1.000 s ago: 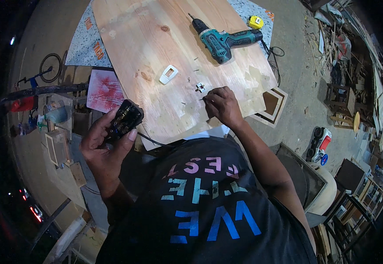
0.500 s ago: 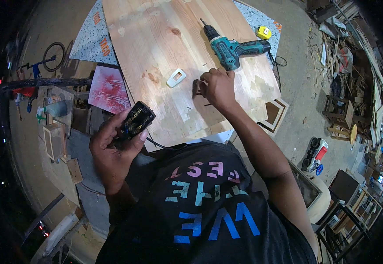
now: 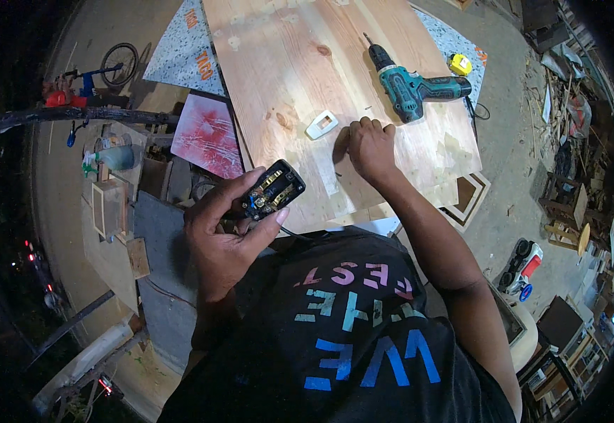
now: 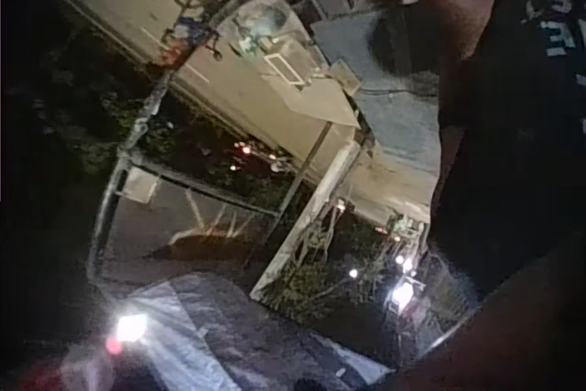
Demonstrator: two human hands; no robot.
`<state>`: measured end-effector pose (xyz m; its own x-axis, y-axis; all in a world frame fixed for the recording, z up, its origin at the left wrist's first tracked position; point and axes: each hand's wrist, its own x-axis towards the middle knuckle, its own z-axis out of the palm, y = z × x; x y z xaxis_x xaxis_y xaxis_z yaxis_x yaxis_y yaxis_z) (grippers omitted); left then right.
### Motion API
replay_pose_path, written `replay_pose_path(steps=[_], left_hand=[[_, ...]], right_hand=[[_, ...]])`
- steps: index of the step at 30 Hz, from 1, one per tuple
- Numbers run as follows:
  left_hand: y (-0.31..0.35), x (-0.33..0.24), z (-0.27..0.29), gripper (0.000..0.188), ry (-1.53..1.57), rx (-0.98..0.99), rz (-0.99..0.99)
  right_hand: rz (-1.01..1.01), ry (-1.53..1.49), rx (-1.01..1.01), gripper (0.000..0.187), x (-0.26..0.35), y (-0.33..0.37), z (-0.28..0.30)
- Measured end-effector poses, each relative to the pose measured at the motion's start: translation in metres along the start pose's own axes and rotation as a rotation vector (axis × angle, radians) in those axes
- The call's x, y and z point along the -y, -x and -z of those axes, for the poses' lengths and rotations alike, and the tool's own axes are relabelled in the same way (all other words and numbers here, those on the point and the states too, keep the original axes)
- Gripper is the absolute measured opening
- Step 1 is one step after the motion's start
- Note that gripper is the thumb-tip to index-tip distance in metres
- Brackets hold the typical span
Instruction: The person assembles a small electrical component by hand, using a screwdriver to tighten screws on a black plastic housing. They handle a white plastic piece and a small metal screw, placing them on a wooden workbench. A cordless drill and other tools are visible on the table.
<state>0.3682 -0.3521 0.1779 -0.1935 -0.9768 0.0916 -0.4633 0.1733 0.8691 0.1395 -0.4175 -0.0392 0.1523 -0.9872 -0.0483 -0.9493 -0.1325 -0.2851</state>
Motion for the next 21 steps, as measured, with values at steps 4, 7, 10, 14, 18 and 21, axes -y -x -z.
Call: replay_pose_path(steps=[4,7,10,14,18,21], left_hand=[[-0.001,0.005,-0.003,0.051,-0.010,0.009,-0.116],[-0.006,0.002,-0.006,0.053,-0.009,0.001,-0.228],[-0.004,0.002,-0.006,0.055,0.014,0.006,-0.228],[-0.003,-0.003,-0.005,0.053,-0.029,0.042,-0.145],[-0.005,0.000,-0.009,0.053,-0.043,0.029,-0.210],[-0.005,-0.001,-0.010,0.053,-0.061,0.034,-0.217]], right_hand=[[0.111,0.024,-0.010,0.013,0.001,0.003,0.006],[0.085,-0.128,-0.063,0.011,-0.003,-0.001,0.010],[-0.003,-0.525,0.049,0.007,0.007,0.002,0.051],[-0.108,-0.890,0.117,0.009,-0.001,0.016,0.077],[-0.205,-1.039,0.141,0.014,-0.008,0.029,0.093],[-0.286,-1.241,0.108,0.014,0.001,0.040,0.117]])
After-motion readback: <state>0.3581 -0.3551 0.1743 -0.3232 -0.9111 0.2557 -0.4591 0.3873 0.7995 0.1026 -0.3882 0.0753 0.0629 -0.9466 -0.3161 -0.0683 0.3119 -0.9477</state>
